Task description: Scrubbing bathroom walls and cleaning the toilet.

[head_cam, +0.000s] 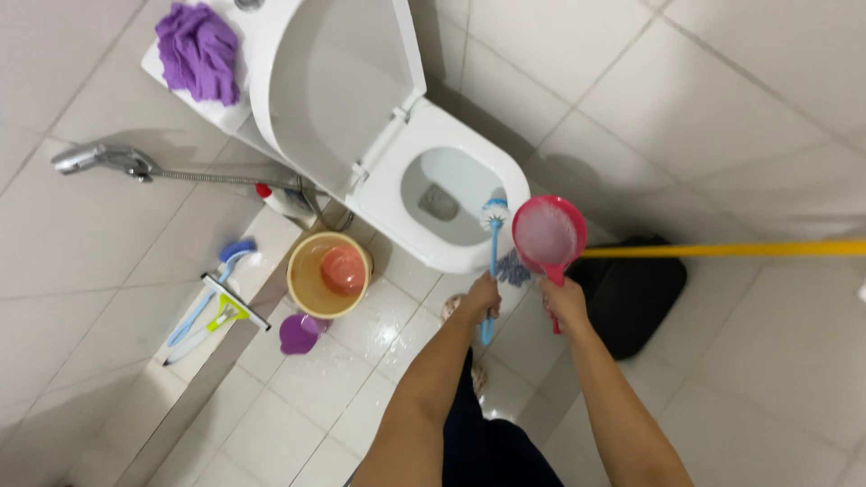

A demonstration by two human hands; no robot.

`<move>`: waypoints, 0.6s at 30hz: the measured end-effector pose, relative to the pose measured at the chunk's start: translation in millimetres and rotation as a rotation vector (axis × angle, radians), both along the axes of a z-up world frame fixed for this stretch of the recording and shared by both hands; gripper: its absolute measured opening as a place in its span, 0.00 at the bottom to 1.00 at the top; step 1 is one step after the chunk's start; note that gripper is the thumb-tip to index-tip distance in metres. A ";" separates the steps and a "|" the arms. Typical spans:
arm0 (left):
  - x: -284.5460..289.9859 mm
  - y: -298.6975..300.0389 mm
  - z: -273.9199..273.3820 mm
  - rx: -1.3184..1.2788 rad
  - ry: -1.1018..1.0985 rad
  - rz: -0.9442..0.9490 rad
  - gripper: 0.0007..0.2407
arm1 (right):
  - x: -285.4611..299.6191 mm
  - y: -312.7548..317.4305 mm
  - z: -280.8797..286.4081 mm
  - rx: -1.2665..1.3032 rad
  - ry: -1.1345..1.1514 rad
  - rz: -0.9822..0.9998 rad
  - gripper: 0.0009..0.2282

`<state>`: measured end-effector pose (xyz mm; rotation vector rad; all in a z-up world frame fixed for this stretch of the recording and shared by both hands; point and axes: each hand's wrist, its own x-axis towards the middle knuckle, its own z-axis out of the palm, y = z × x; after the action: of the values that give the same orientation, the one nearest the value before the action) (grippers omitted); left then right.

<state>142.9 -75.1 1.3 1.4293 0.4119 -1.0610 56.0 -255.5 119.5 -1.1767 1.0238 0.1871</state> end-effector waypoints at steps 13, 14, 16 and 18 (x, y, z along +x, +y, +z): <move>174.2 -26.2 22.2 -0.330 0.372 0.852 0.06 | 109.6 -57.0 2.6 -0.013 -0.009 0.109 0.07; 165.3 -41.2 9.1 -0.328 0.382 0.863 0.06 | 109.0 -66.2 -10.2 -0.013 0.003 0.118 0.07; 154.5 -68.5 -14.9 -0.354 0.186 0.767 0.06 | 113.8 -81.8 -35.7 -0.045 -0.063 0.175 0.13; 117.9 -97.6 -25.8 -0.266 0.105 0.692 0.06 | 121.4 -83.8 -17.7 -0.067 -0.022 0.209 0.11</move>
<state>260.9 -172.7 -24.5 0.8880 0.7454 -0.5936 177.4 -339.3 101.9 -1.3445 0.8926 0.3059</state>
